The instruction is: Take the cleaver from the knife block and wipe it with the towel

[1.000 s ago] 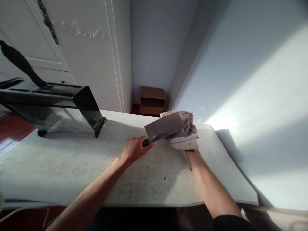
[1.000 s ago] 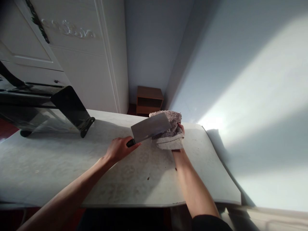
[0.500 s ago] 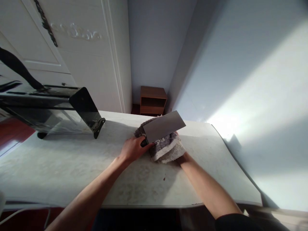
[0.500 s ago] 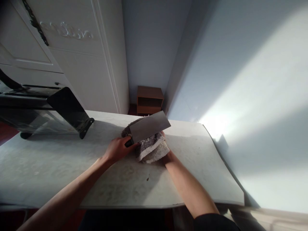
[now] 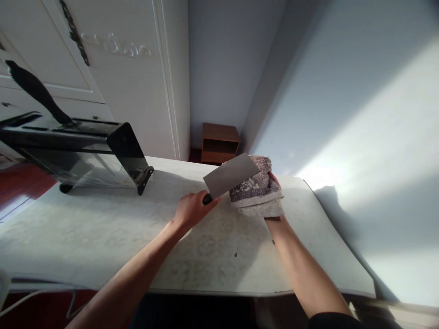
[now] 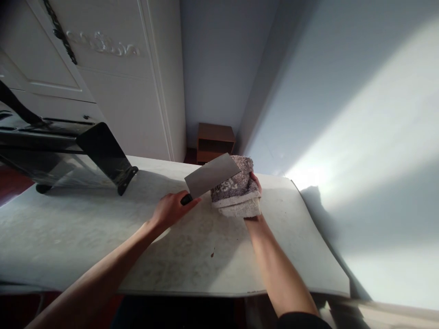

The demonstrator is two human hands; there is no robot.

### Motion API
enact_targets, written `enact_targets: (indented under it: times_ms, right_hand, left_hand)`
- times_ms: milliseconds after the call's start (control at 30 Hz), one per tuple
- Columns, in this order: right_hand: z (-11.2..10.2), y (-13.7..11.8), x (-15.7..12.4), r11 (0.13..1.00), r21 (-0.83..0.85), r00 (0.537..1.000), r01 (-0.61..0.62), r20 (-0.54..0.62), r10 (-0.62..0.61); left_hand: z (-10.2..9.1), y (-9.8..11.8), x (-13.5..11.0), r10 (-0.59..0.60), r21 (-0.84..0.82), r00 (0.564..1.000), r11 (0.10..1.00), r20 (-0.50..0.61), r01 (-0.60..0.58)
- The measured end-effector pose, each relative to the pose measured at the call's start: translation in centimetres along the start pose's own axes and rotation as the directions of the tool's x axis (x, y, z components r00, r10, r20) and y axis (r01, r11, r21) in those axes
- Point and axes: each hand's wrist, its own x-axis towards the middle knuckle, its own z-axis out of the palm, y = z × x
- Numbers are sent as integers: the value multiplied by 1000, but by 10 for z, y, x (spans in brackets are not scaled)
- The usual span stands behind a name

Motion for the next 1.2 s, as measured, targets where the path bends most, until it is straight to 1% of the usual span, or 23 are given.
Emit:
enact_targets:
  times_ms: [33, 100, 167, 200, 233, 267, 300, 333, 367, 400, 433, 467, 500, 567, 600, 633, 667, 767, 833, 900, 1000, 1067, 1200]
  right_hand:
    - [-5, -6, 1, 999, 35, 1000, -17, -7, 17]
    - [-12, -18, -1, 991, 134, 999, 5, -55, 3]
    - [-12, -29, -7, 964, 252, 991, 90, -118, -62]
    - [-10, -34, -11, 955, 272, 986, 120, -143, -83]
    - [-6, -37, -15, 953, 263, 976, 152, -192, -103]
    - [-1, -38, -20, 957, 219, 955, 190, -266, -129]
    - [3, -38, -25, 961, 156, 922, 229, -350, -163]
    - [8, -37, -31, 962, 73, 890, 262, -403, -212]
    - [12, -35, -36, 958, -27, 873, 287, -405, -273]
    - [16, -32, -41, 939, -146, 870, 312, -353, -344]
    - [20, -29, -46, 894, -277, 870, 352, -254, -422]
    - [22, -26, -50, 814, -400, 857, 420, -120, -501]
    - [25, -24, -53, 707, -495, 822, 505, 27, -568]
    - [29, -21, -56, 471, -577, 708, 668, 297, -641]
    - [32, -20, -57, 376, -582, 654, 721, 392, -647]
    - [34, -19, -58, 304, -583, 614, 753, 459, -642]
    - [37, -18, -58, 253, -585, 590, 771, 503, -632]
    - [46, -16, -59, 163, -575, 541, 802, 583, -606]
    - [54, -14, -63, 130, -551, 514, 825, 635, -577]
    - [63, -12, -70, 113, -535, 504, 837, 675, -540]
    - [74, -13, -79, 93, -549, 518, 831, 700, -491]
    - [77, -14, -81, 81, -566, 532, 821, 704, -471]
    - [69, -13, -69, 79, -633, 582, 770, 648, -491]
  left_hand:
    - [0, 0, 0, -15, 5, 1000, 1000, -10, 15]
    - [1, 0, -1, -44, 26, 999, 999, -27, 45]
    - [2, 0, -2, -64, 55, 997, 996, -32, 66]
    - [2, 1, -2, -68, 69, 997, 995, -31, 70]
    - [2, 1, -2, -71, 82, 997, 994, -28, 73]
    - [1, 2, -3, -72, 94, 997, 993, -24, 74]
    - [1, 3, -3, -68, 104, 998, 992, -21, 69]
    - [1, 4, -3, -62, 114, 998, 991, -16, 63]
    - [1, 5, -4, -55, 123, 998, 991, -10, 55]
    - [1, 6, -4, -47, 130, 999, 990, -1, 47]
    - [1, 6, -4, -41, 137, 999, 990, 7, 39]
    - [2, 7, -5, -35, 142, 999, 989, 10, 33]
    - [2, 7, -5, -31, 148, 999, 989, 11, 29]
    - [3, 6, -6, -20, 161, 1000, 987, 7, 19]
    - [3, 6, -7, -13, 170, 1000, 985, 4, 12]
    - [4, 5, -7, -5, 179, 1000, 984, 0, 5]
    - [4, 5, -8, 0, 188, 1000, 982, -3, 0]
    - [4, 5, -9, 13, 211, 1000, 977, -9, -11]
    - [3, 6, -10, 31, 222, 1000, 975, 6, -31]
    - [2, 8, -11, 50, 229, 998, 972, 38, -57]
    - [1, 9, -11, 66, 235, 993, 968, 96, -87]
    - [1, 10, -12, 77, 235, 992, 967, 100, -99]
    - [4, 10, -13, 88, 232, 994, 968, 64, -101]
